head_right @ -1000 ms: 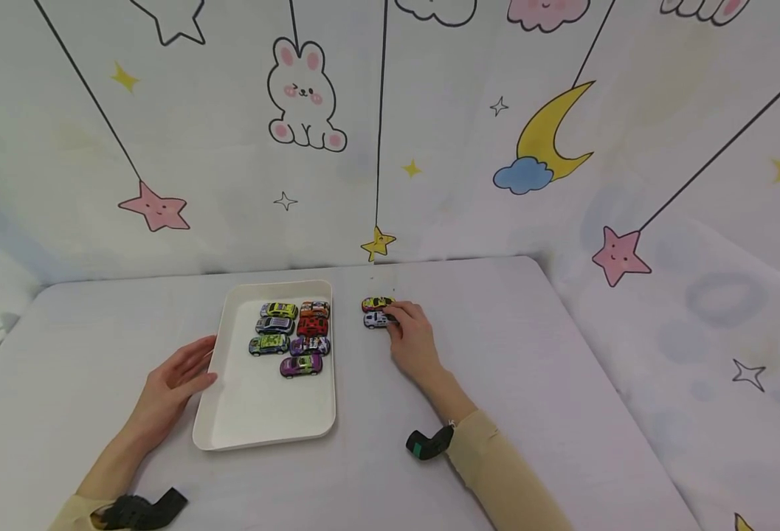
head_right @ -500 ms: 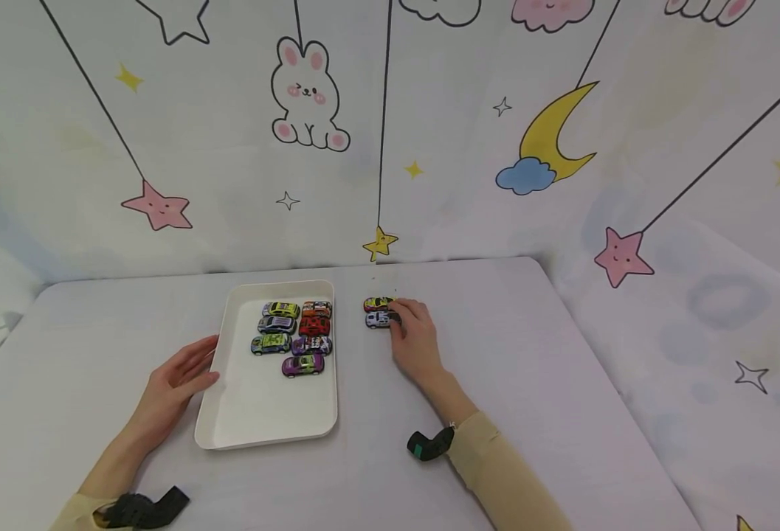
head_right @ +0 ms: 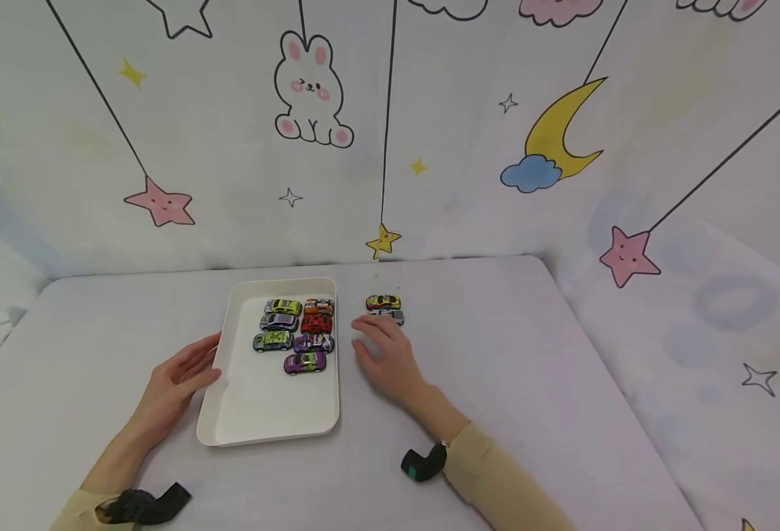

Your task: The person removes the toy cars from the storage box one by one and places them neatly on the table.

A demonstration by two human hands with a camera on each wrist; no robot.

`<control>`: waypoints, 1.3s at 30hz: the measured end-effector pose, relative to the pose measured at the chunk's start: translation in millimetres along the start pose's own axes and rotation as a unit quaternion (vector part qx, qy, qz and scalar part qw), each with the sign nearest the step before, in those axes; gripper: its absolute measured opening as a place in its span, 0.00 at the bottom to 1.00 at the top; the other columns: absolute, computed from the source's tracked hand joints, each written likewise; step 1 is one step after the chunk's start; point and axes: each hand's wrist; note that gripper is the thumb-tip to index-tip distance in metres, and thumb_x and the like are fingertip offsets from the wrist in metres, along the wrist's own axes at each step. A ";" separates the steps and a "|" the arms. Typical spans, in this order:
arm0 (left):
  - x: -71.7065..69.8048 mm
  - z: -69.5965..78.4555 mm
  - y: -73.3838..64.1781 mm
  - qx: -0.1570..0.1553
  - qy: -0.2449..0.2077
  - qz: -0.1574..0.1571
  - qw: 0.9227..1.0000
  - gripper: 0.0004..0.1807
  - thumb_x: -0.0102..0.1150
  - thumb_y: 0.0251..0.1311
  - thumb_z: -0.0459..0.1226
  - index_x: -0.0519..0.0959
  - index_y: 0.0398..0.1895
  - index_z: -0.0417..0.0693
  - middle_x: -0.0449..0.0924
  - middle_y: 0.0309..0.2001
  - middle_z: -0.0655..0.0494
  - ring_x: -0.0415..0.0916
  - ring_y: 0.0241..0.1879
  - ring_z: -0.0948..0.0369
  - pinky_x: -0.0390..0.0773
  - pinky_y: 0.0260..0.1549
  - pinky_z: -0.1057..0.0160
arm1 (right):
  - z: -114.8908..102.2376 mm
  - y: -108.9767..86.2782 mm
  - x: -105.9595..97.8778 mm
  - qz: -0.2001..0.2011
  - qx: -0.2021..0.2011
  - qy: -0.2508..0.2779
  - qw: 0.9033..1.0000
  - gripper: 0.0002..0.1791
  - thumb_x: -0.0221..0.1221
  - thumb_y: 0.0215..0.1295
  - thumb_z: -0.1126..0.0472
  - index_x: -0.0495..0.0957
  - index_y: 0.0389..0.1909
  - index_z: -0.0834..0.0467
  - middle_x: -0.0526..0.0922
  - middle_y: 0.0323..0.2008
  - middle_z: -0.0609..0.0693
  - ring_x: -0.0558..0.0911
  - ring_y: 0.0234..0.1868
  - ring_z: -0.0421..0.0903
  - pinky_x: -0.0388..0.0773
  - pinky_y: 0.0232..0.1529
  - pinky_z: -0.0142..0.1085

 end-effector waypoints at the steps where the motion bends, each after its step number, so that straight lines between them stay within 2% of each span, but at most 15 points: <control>1: 0.0 0.4 0.0 0.000 0.002 0.001 1.000 0.32 0.59 0.68 0.32 0.62 0.74 0.38 0.62 0.73 0.37 0.67 0.65 0.76 0.69 0.60 0.81 | -4.2 0.2 2.0 -0.012 -0.008 0.005 1.000 0.18 0.67 0.58 0.69 0.83 0.50 0.63 0.83 0.51 0.54 0.80 0.54 0.51 0.77 0.60 0.37; 6: -0.5 -0.9 0.8 -0.006 -0.001 -0.001 1.000 0.33 0.60 0.68 0.33 0.62 0.74 0.37 0.60 0.73 0.35 0.67 0.65 0.76 0.69 0.60 0.81 | -26.8 2.8 12.2 -0.066 -0.047 0.041 0.996 0.20 0.70 0.57 0.67 0.82 0.51 0.64 0.82 0.53 0.55 0.80 0.55 0.49 0.79 0.59 0.39; 9: -1.2 -1.9 1.2 -0.008 -0.003 -0.003 1.000 0.33 0.60 0.68 0.33 0.61 0.74 0.37 0.60 0.73 0.34 0.67 0.65 0.76 0.69 0.60 0.81 | -38.8 4.6 17.4 -0.107 -0.050 0.043 0.992 0.20 0.70 0.57 0.66 0.81 0.51 0.64 0.81 0.53 0.54 0.79 0.56 0.48 0.80 0.59 0.36; 15: -0.7 -2.5 2.0 -0.011 -0.011 -0.003 1.000 0.33 0.60 0.68 0.33 0.61 0.74 0.37 0.61 0.74 0.37 0.67 0.66 0.74 0.69 0.60 0.81 | -52.9 16.7 22.7 -0.197 -0.013 -0.006 0.980 0.19 0.70 0.59 0.63 0.82 0.52 0.61 0.81 0.53 0.52 0.78 0.56 0.46 0.79 0.59 0.34; 22: 0.3 -3.5 1.7 0.000 -0.018 -0.007 1.000 0.33 0.60 0.68 0.31 0.61 0.73 0.35 0.62 0.73 0.38 0.68 0.66 0.74 0.70 0.60 0.80 | -60.3 28.0 23.9 -0.281 0.007 -0.077 0.956 0.18 0.70 0.60 0.63 0.83 0.52 0.60 0.82 0.53 0.51 0.78 0.57 0.47 0.79 0.60 0.37; 26: 0.0 -3.6 1.6 0.008 -0.018 -0.004 1.000 0.32 0.59 0.68 0.30 0.62 0.73 0.34 0.63 0.73 0.39 0.68 0.66 0.74 0.70 0.60 0.80 | -61.6 28.4 25.3 -0.306 0.006 -0.100 0.947 0.19 0.69 0.61 0.63 0.82 0.54 0.61 0.81 0.55 0.52 0.78 0.58 0.47 0.78 0.61 0.37; 29: -0.2 -2.2 1.9 0.006 -0.020 -0.005 1.000 0.32 0.59 0.68 0.30 0.61 0.73 0.34 0.63 0.73 0.39 0.68 0.66 0.74 0.70 0.60 0.80 | -62.3 29.3 26.5 -0.312 0.012 -0.106 0.944 0.20 0.69 0.61 0.64 0.81 0.54 0.61 0.81 0.56 0.53 0.77 0.58 0.48 0.78 0.61 0.38; 35: -1.4 -0.1 1.7 0.007 -0.018 -0.004 1.000 0.33 0.59 0.68 0.30 0.61 0.73 0.33 0.62 0.73 0.37 0.68 0.65 0.74 0.70 0.60 0.80 | -63.3 31.1 27.1 -0.331 0.029 -0.098 0.938 0.19 0.68 0.61 0.66 0.82 0.54 0.59 0.81 0.55 0.51 0.78 0.58 0.47 0.78 0.61 0.37; 39: -1.1 -0.9 2.0 0.008 -0.014 -0.002 1.000 0.32 0.60 0.67 0.30 0.62 0.73 0.33 0.63 0.73 0.38 0.68 0.65 0.75 0.69 0.60 0.80 | -62.9 31.4 26.7 -0.354 0.039 -0.089 0.930 0.18 0.66 0.63 0.66 0.82 0.54 0.57 0.81 0.54 0.49 0.79 0.56 0.45 0.79 0.59 0.35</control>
Point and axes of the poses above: each hand's wrist, its own y-axis towards the middle knuckle, its own x-axis out of the palm, z = x × y
